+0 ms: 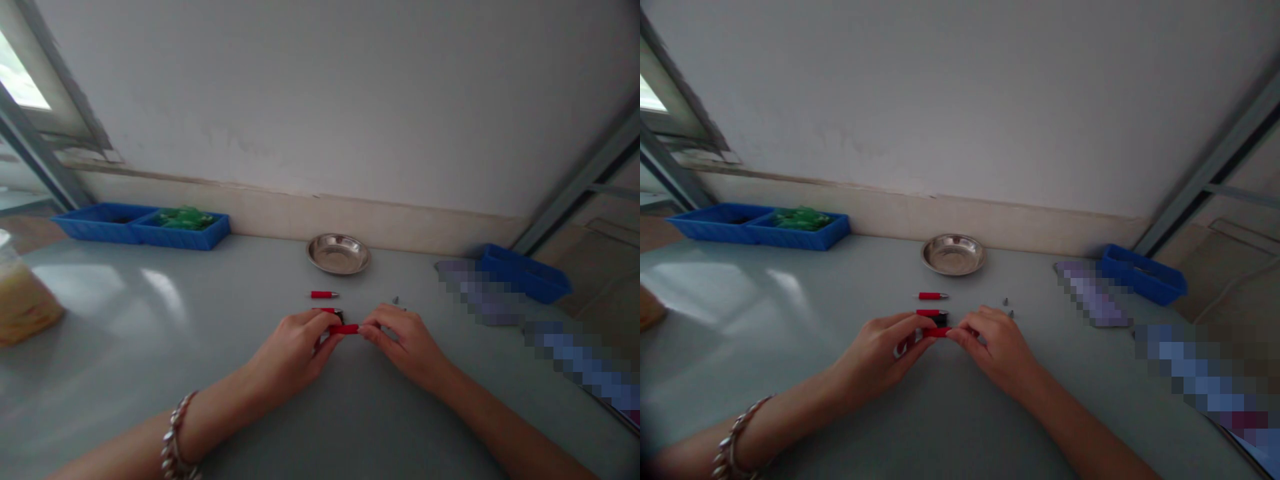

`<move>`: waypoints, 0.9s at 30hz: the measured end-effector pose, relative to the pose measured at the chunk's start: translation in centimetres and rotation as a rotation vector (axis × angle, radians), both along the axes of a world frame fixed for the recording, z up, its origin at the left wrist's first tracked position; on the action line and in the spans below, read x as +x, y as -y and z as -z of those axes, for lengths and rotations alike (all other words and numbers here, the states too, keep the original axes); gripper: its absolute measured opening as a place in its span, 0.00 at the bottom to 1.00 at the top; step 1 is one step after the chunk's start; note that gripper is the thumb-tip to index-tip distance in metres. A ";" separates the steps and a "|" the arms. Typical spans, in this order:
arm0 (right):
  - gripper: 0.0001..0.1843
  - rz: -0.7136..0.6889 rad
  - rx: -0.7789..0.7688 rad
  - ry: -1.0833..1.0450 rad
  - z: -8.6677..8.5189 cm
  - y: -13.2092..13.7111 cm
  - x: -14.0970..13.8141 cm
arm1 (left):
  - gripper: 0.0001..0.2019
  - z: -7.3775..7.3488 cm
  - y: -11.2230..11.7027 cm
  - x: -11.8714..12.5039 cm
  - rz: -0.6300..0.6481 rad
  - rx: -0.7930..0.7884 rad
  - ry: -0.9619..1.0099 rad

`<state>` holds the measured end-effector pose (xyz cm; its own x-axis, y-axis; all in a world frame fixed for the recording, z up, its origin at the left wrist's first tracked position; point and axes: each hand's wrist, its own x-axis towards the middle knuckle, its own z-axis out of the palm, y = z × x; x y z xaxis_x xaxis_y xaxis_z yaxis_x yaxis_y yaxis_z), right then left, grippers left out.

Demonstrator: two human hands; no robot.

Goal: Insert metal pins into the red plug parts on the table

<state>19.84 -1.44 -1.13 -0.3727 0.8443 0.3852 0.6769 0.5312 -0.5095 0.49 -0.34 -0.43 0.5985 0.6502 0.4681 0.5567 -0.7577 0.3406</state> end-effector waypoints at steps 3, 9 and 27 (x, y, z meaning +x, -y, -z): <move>0.14 0.010 -0.006 -0.023 0.1 0.0 0.0 | 0.06 0.0 -0.1 0.0 0.007 -0.004 0.001; 0.16 -0.016 0.023 0.040 -0.1 0.0 0.0 | 0.05 0.2 -0.1 -0.1 0.018 -0.010 -0.004; 0.12 -0.026 0.010 0.070 0.1 -0.1 0.1 | 0.06 0.1 -0.1 -0.1 0.012 -0.007 -0.020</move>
